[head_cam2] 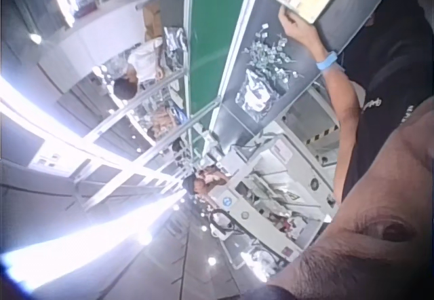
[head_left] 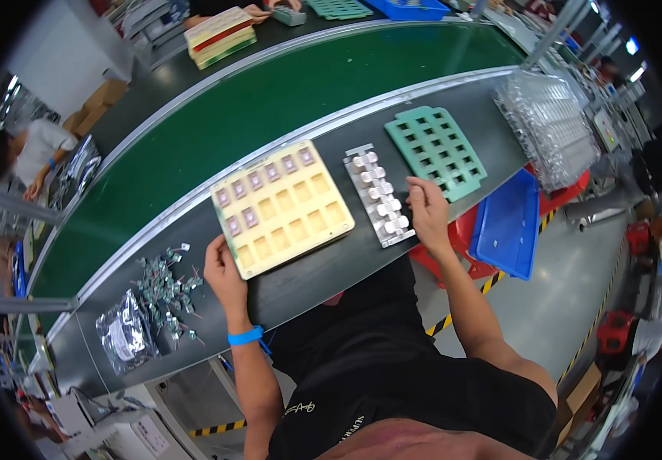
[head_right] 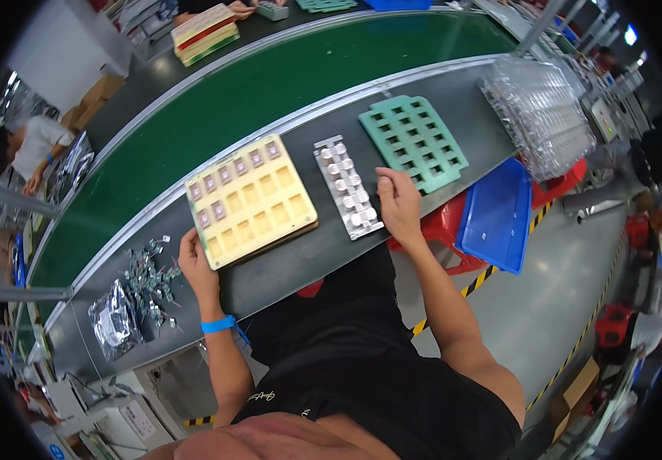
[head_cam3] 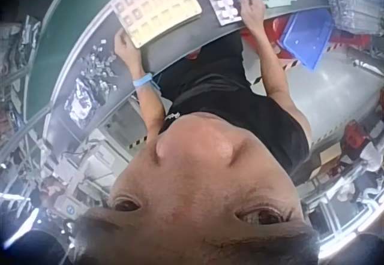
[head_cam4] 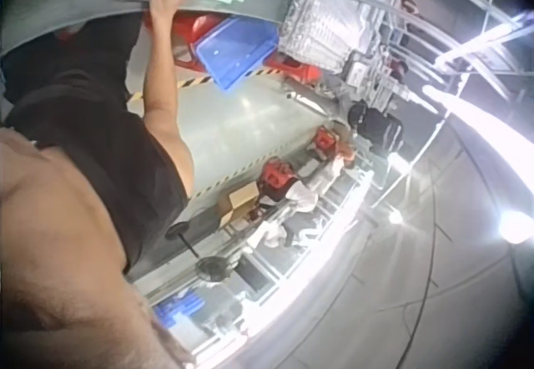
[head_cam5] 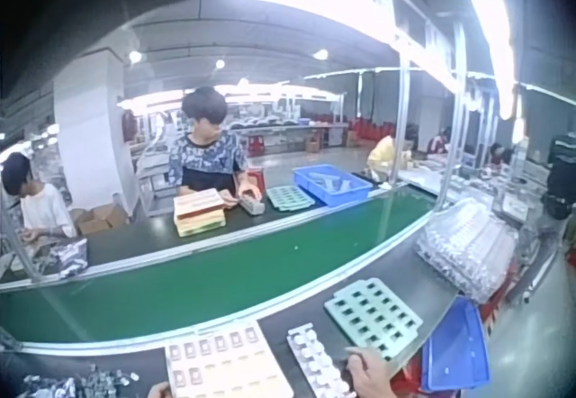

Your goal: Assembling electronic components by placing them into a molded tray at a factory workstation.

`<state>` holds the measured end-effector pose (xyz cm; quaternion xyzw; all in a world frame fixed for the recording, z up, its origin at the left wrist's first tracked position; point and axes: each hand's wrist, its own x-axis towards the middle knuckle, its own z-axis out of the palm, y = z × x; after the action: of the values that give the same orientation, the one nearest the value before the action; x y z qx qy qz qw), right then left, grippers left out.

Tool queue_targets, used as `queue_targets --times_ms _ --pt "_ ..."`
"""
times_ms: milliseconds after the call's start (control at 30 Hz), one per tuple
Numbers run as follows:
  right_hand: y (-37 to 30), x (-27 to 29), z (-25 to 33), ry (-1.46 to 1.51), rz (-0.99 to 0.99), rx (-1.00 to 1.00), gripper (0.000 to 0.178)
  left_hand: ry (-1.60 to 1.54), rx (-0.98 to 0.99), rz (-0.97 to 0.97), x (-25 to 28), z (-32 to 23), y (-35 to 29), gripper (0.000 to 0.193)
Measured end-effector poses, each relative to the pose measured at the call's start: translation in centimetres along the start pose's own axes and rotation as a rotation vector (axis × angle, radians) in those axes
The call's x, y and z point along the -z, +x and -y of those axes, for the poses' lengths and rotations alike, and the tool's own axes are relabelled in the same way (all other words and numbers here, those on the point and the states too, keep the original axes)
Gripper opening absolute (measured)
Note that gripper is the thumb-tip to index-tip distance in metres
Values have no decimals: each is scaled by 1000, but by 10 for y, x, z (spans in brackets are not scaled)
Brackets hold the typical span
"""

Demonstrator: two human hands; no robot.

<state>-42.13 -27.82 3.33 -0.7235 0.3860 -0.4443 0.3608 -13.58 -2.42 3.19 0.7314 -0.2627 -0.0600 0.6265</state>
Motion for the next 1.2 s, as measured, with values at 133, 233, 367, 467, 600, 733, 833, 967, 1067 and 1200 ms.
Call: queue_targets --times_ms 133,233,367,467,600,733,833,967,1067,1200 --pt "-1 4 0 -16 14 -7 23 5 -2 23 -2 -2 0 20" --pt "1 0 -2 151 -6 -77 25 -44 -16 13 -3 0 0 21" --pt "9 3 2 290 34 -161 29 -51 -24 -10 -2 -2 -1 22" --pt "9 14 23 233 54 -104 29 2 -57 -18 -8 -3 0 22" --pt "5 22 64 653 186 -127 24 20 -104 -57 -6 1 -1 21" --pt "-3 59 187 898 601 844 35 -27 -113 -104 -9 3 0 20" --pt "-9 59 288 1398 1064 980 19 7 -117 -77 -7 -1 2 24" --pt "-5 77 317 1198 1526 1082 21 19 -94 -117 5 -2 -1 28" --pt "-5 76 327 1089 1568 997 20 15 -99 -108 -2 -3 -1 28" --pt "-7 74 324 1085 1499 1013 20 22 -110 -78 -3 -4 -2 29"
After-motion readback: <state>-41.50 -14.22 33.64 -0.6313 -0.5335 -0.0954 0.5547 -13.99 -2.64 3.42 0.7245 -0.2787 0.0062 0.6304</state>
